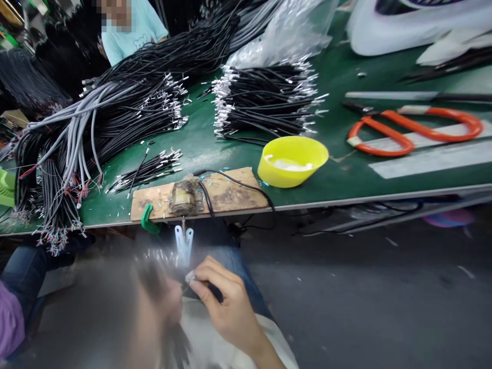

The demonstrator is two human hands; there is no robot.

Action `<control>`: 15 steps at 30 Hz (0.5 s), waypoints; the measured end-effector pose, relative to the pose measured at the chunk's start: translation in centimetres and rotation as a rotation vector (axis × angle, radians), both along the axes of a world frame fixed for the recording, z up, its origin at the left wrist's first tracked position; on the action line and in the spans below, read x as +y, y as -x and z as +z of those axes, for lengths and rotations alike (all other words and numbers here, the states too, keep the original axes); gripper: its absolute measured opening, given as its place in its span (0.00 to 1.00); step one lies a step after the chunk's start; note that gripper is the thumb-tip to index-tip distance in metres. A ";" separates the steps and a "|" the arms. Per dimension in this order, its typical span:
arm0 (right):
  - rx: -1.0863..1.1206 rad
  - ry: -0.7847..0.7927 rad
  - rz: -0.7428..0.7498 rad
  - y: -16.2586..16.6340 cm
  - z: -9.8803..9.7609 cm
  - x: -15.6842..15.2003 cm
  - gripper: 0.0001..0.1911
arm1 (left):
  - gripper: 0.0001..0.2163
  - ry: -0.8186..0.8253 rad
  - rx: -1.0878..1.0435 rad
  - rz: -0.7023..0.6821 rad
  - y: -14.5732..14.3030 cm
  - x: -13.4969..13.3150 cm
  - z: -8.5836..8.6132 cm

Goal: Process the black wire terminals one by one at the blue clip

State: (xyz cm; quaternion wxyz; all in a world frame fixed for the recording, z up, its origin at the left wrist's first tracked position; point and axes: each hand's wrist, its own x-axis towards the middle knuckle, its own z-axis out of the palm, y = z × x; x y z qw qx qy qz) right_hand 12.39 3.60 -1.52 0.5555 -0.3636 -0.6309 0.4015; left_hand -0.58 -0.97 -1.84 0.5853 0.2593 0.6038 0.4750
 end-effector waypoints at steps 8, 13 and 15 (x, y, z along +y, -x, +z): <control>0.161 0.139 -0.131 0.2 -0.5 -0.5 0.07 | 0.16 0.065 0.054 0.082 0.0 0.0 0.7; 0.048 0.153 -0.167 0.4 -1.0 -1.4 0.09 | 0.08 -0.044 0.382 0.190 -1.0 -0.1 2.4; -0.005 0.096 -0.224 0.5 -1.1 -1.7 0.08 | 0.06 -0.084 0.451 0.213 -1.4 -0.1 2.9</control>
